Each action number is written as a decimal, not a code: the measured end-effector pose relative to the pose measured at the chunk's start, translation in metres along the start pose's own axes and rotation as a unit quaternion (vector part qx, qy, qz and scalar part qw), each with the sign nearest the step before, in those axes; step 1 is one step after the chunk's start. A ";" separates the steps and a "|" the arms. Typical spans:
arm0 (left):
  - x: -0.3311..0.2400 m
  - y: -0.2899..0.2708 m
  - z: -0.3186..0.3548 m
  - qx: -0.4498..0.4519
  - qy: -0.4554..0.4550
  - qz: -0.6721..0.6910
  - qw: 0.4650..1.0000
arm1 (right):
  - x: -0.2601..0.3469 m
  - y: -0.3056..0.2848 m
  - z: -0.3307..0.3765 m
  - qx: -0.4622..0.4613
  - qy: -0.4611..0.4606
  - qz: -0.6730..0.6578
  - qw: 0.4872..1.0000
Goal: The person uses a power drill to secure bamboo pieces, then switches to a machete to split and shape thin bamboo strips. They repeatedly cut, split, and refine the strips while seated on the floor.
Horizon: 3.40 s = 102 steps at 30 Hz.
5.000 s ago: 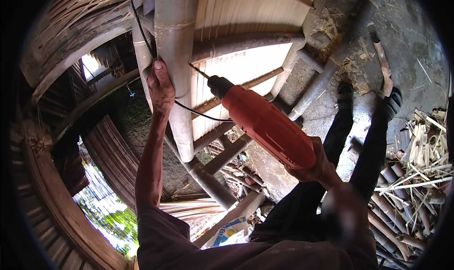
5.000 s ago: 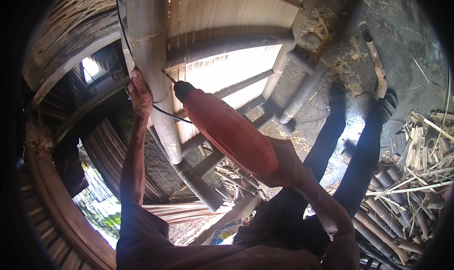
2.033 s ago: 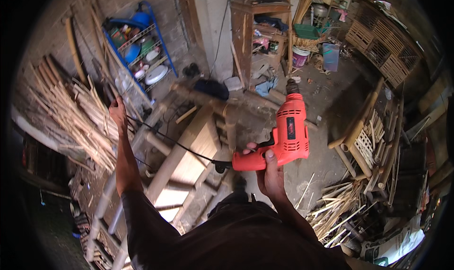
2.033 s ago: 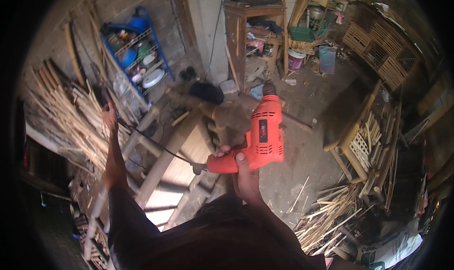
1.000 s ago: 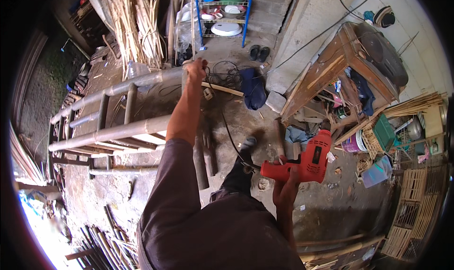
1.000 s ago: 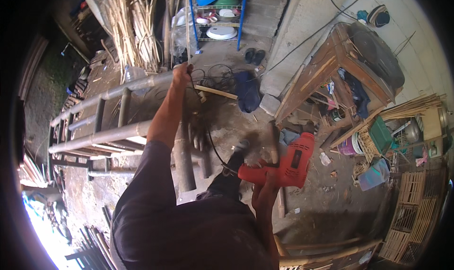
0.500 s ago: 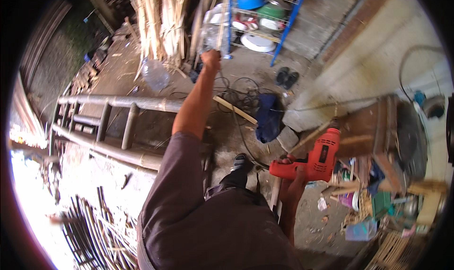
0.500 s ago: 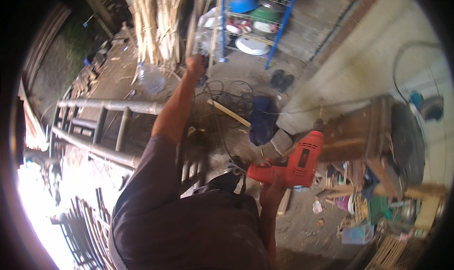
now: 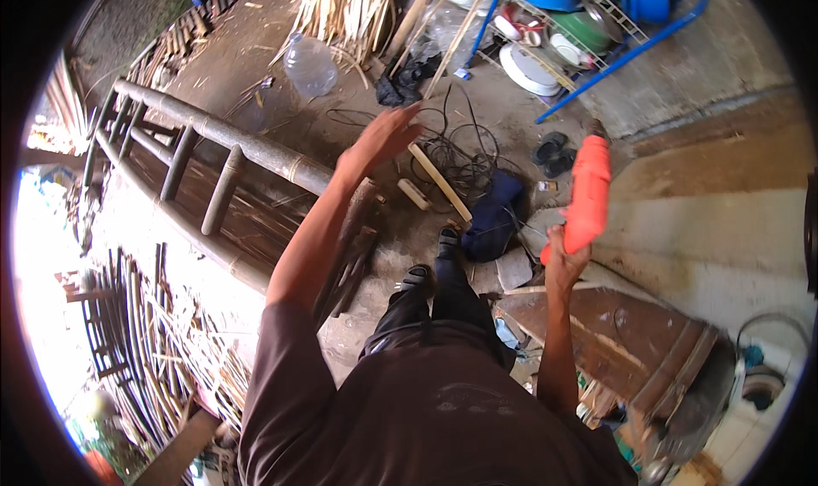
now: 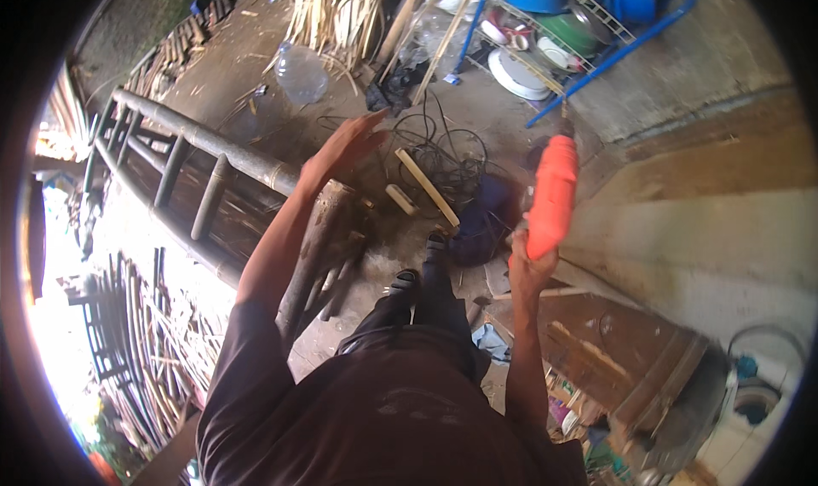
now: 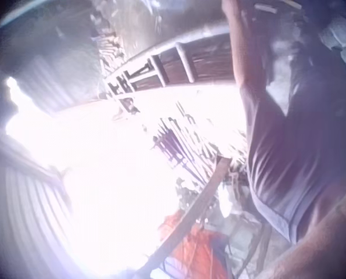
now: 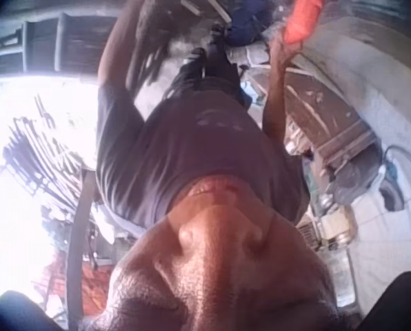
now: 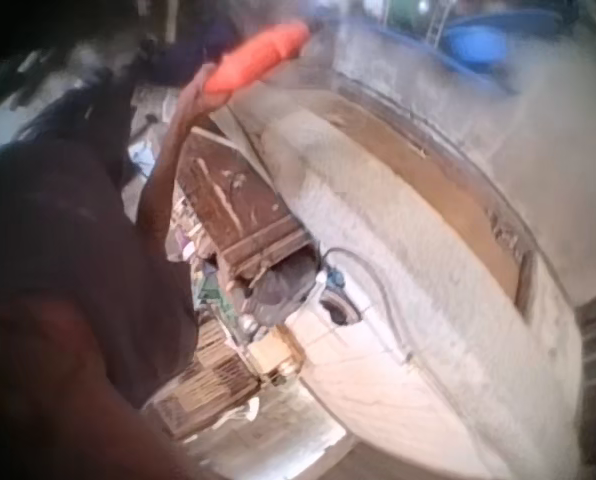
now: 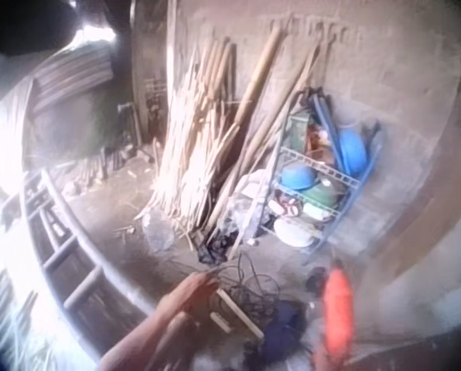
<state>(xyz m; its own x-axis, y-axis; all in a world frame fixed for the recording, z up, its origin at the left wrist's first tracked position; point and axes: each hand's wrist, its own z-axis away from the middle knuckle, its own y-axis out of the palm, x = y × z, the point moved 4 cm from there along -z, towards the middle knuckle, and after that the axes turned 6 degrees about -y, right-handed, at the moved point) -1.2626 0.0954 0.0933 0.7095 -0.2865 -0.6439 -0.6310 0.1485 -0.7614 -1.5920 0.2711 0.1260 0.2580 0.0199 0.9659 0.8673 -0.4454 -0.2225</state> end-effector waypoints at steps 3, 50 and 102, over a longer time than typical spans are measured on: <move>0.034 -0.013 0.074 -0.147 -0.065 -0.074 0.984 | -0.084 0.021 -0.069 0.063 -0.157 0.224 0.960; 0.029 0.079 0.322 -0.349 -0.143 0.118 0.918 | -0.255 0.088 0.270 0.504 0.208 0.247 0.801; 0.385 -0.005 1.263 -0.163 -0.713 0.467 0.497 | 0.001 0.324 0.620 0.090 0.088 0.532 0.837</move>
<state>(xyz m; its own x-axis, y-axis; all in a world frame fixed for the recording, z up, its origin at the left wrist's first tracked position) -0.5897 1.1802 -0.2461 -0.5854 0.7604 -0.2814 -0.7470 -0.6407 -0.1775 -1.0471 0.6818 -0.0268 0.8720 -0.4424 0.2096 0.2411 0.0154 -0.9704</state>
